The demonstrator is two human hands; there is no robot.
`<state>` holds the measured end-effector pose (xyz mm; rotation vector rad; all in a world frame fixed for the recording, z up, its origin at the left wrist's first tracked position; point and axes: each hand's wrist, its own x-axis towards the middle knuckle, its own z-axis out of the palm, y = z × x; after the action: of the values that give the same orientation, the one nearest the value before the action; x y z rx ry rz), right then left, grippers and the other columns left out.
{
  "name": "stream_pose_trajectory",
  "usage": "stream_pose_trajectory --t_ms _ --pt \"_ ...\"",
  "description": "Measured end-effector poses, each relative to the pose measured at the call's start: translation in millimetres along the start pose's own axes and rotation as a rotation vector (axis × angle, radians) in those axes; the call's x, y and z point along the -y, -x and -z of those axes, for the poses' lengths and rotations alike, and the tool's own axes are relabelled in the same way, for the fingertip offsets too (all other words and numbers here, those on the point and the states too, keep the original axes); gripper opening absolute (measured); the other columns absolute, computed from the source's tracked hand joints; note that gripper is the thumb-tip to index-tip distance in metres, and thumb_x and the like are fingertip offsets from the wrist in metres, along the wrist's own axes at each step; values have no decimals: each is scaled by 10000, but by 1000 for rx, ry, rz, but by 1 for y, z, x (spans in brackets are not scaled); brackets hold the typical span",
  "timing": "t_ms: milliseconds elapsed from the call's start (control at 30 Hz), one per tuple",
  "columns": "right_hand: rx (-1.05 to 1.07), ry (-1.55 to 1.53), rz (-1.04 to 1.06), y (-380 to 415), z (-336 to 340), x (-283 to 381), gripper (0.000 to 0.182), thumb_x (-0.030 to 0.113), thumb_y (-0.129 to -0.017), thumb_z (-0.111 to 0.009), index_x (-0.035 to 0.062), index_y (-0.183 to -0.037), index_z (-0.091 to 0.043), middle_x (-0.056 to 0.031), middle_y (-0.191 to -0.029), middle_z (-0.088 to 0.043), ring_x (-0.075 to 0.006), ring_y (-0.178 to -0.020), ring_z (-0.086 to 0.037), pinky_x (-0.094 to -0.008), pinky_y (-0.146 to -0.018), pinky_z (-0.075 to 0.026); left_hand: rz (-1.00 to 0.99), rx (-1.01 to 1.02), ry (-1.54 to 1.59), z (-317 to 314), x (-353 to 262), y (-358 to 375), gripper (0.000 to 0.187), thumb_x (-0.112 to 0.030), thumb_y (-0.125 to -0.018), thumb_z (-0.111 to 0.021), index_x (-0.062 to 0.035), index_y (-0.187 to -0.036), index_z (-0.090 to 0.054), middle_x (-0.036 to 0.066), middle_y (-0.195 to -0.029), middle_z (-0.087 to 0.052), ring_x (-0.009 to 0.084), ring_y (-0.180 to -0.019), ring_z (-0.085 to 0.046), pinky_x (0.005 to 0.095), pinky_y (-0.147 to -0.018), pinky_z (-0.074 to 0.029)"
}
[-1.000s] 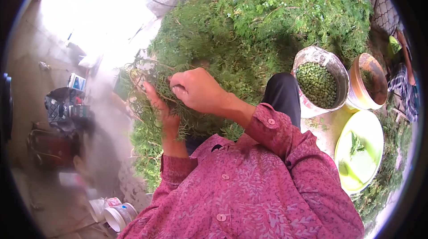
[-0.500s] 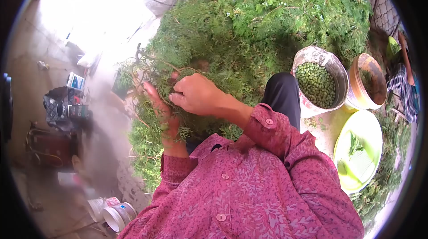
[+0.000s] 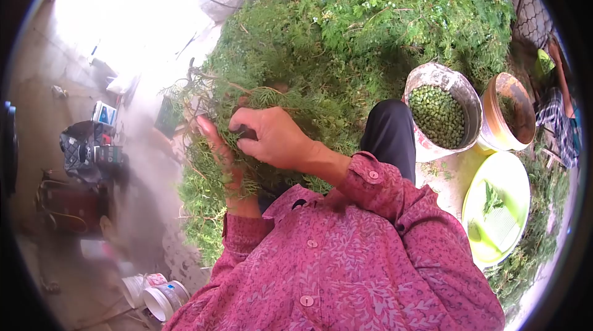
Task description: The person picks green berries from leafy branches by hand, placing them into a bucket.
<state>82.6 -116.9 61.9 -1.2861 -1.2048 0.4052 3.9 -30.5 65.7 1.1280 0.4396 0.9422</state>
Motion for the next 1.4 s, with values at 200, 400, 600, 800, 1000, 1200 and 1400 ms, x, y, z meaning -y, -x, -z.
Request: stream_pose_trajectory --t_ms 200,400,600,800,1000,1200,1400 --pt "4 116 171 -2 -6 -7 282 62 -700 -645 26 -962 -550 -96 -704 -566 -143 -653 -567 -279 -602 -446 27 3 54 4 6 2 538 -496 -916 -344 -48 -1180 -481 58 -1012 -572 175 -819 -576 304 -696 -494" --pt "44 -125 -138 1 -4 -11 267 109 -726 -618 21 -971 -557 -74 -692 -583 -155 -595 -570 -289 -538 -446 55 60 -27 1 -4 4 608 -552 -892 -346 -32 -1172 -492 83 -1043 -566 182 -890 -560 321 -746 -475" --pt "64 -575 -442 -8 7 -6 220 100 -821 -574 14 -1020 -538 1 -747 -562 -70 -583 -509 -212 -506 -415 117 99 -53 5 -1 4 608 -547 -897 -330 -30 -1175 -490 90 -997 -584 181 -792 -583 292 -620 -497" --pt "65 -583 -424 -8 4 -2 218 105 -818 -578 3 -1004 -526 -3 -754 -558 -76 -576 -511 -216 -497 -414 110 157 -118 4 -5 3 606 -546 -899 -320 -29 -1162 -493 90 -991 -585 177 -797 -587 272 -609 -503" --pt "18 -596 -413 -3 2 -5 229 103 -771 -576 -34 -953 -547 -18 -673 -553 -74 -510 -502 -215 -458 -401 87 49 -22 -6 -3 4 635 -578 -887 -326 -22 -1119 -526 81 -961 -598 173 -828 -591 280 -654 -503" --pt "-65 -619 -442 -5 4 1 177 110 -769 -592 -6 -898 -558 -2 -653 -539 -64 -504 -488 -212 -450 -393 71 47 1 -11 -4 8 608 -565 -871 -395 -22 -1119 -507 95 -939 -590 167 -765 -586 287 -618 -502" --pt "-75 -591 -415 -4 -1 -7 183 103 -764 -627 20 -909 -552 5 -663 -537 -57 -514 -493 -210 -447 -391 223 183 54 -4 -7 8 591 -550 -887 -368 -21 -1104 -517 74 -899 -590 150 -665 -573 237 -478 -460"
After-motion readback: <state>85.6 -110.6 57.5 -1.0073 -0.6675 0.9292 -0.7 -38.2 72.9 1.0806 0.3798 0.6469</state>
